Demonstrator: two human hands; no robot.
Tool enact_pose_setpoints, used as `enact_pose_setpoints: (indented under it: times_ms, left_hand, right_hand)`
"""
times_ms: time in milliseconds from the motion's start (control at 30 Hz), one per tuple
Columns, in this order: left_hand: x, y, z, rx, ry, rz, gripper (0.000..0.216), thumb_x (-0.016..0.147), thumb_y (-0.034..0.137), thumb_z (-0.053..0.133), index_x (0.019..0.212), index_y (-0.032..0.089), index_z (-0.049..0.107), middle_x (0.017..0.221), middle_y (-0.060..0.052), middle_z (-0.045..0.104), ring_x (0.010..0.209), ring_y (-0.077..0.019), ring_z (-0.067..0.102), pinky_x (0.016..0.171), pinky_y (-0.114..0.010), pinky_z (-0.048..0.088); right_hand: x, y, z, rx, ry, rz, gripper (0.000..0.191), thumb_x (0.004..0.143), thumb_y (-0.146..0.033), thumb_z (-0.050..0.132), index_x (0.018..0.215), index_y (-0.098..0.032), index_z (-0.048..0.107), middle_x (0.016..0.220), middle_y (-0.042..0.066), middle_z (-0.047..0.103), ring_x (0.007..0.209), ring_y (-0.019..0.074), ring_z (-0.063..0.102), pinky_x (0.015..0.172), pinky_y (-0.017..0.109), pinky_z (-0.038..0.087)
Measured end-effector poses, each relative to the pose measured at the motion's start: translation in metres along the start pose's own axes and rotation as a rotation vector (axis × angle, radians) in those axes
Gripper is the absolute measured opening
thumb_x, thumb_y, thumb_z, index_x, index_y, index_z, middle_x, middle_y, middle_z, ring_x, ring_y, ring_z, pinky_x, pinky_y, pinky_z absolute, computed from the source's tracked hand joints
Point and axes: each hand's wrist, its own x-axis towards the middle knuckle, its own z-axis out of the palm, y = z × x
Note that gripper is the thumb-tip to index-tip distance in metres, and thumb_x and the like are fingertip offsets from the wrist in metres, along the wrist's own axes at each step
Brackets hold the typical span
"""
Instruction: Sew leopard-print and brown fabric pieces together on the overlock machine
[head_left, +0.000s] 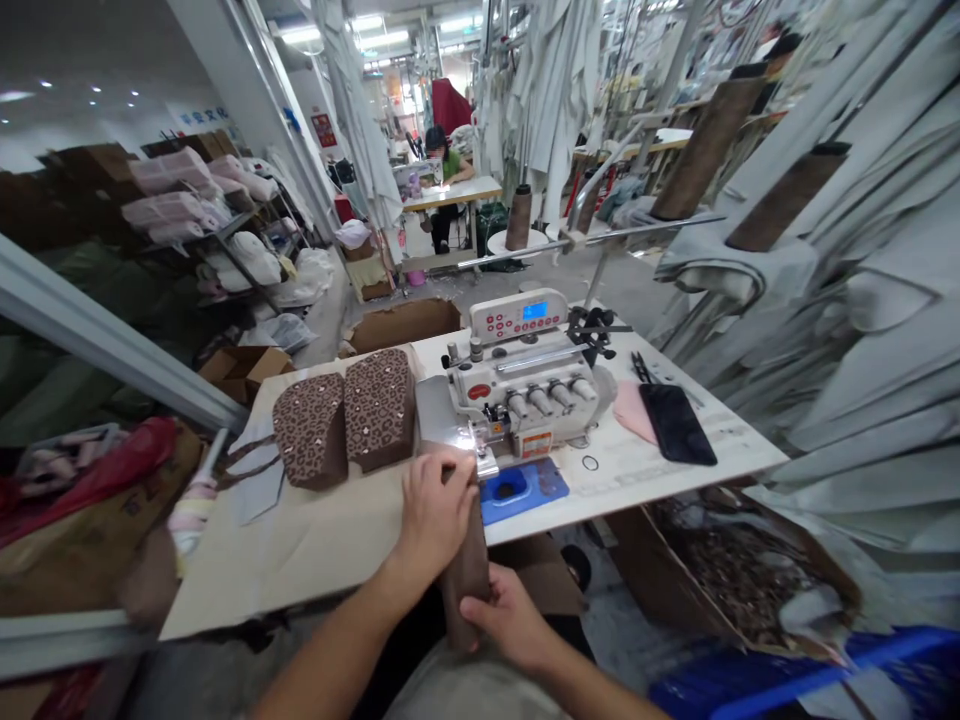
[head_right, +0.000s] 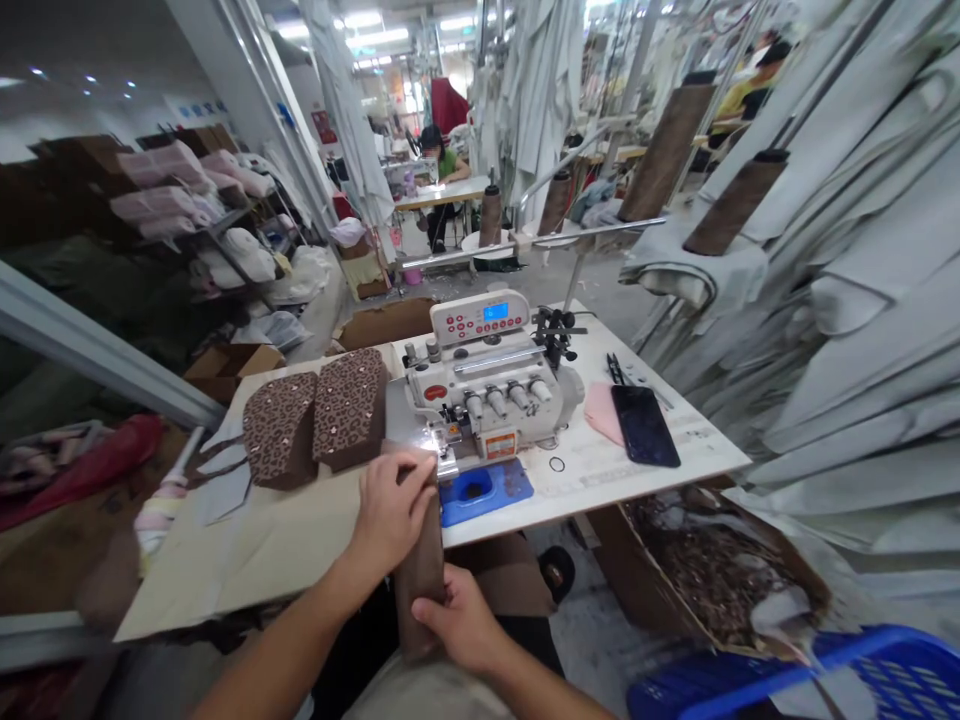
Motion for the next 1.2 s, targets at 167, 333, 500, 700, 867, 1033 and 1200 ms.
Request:
enact_pose_setpoints:
  times_ms: [167,333,500,700,867,1033,1200]
  left_hand:
    - [-0.018,0.002,0.009,-0.052,0.016,0.269,0.048,0.096,0.015,0.056,0.143,0.024,0.058,0.143,-0.014,0.056,0.130,-0.0326,0.046,0.108,-0.054,0.042]
    - [-0.011,-0.003,0.007,-0.055,0.022,0.241,0.044,0.096,0.016,0.057,0.140,0.020,0.058,0.146,-0.015,0.056,0.129,-0.0329,0.047,0.107,-0.052,0.044]
    - [-0.003,-0.003,0.002,-0.069,0.011,0.222,0.030,0.096,0.016,0.056,0.124,0.019,0.066,0.145,-0.014,0.058,0.129,-0.0324,0.047,0.106,-0.052,0.044]
    - [0.008,-0.005,-0.008,-0.045,0.004,0.253,0.033,0.096,0.011,0.051,0.122,0.021,0.069,0.129,-0.012,0.065,0.118,-0.0293,0.053,0.100,-0.050,0.041]
    - [0.016,-0.009,-0.013,-0.049,-0.009,0.330,0.030,0.093,0.008,0.051,0.113,0.019,0.071,0.113,-0.011,0.071,0.104,-0.0261,0.057,0.089,-0.044,0.039]
    - [0.027,-0.019,-0.014,-0.080,0.005,0.436,0.023,0.096,0.011,0.051,0.105,0.017,0.071,0.101,-0.010,0.072,0.094,-0.0232,0.061,0.080,-0.040,0.040]
    - [0.033,-0.030,-0.010,-0.116,0.050,0.521,0.024,0.100,0.015,0.048,0.107,0.017,0.071,0.096,-0.009,0.072,0.087,-0.0203,0.062,0.075,-0.035,0.043]
  right_hand:
    - [-0.005,0.009,-0.011,0.010,0.079,-0.048,0.055,0.069,-0.068,0.085,0.082,-0.016,0.070,0.061,0.000,0.064,0.054,0.0141,0.054,0.052,0.026,0.045]
    - [-0.005,-0.009,-0.025,-0.005,0.117,-0.050,0.050,0.067,-0.061,0.090,0.079,-0.014,0.077,0.072,0.003,0.069,0.068,0.0171,0.057,0.067,0.030,0.048]
    - [-0.001,-0.029,-0.034,-0.010,0.014,-0.001,0.046,0.064,-0.056,0.093,0.081,-0.015,0.080,0.070,0.001,0.070,0.066,0.0164,0.058,0.068,0.030,0.049]
    - [0.023,-0.059,-0.033,0.033,-0.017,-0.064,0.047,0.066,-0.053,0.093,0.087,-0.014,0.079,0.071,0.001,0.071,0.063,0.0148,0.059,0.063,0.027,0.048]
    - [0.051,-0.085,-0.027,-0.053,0.061,-0.182,0.047,0.069,-0.056,0.091,0.085,-0.014,0.077,0.069,0.000,0.070,0.059,0.0131,0.056,0.059,0.026,0.048]
    - [0.071,-0.088,-0.022,-0.236,0.204,-0.379,0.045,0.075,-0.059,0.083,0.069,-0.016,0.071,0.059,-0.001,0.065,0.055,0.0148,0.056,0.055,0.027,0.048]
    - [0.074,-0.081,-0.017,-0.325,0.311,-0.503,0.042,0.083,-0.057,0.076,0.068,-0.018,0.071,0.062,0.002,0.068,0.057,0.0176,0.060,0.055,0.029,0.050]
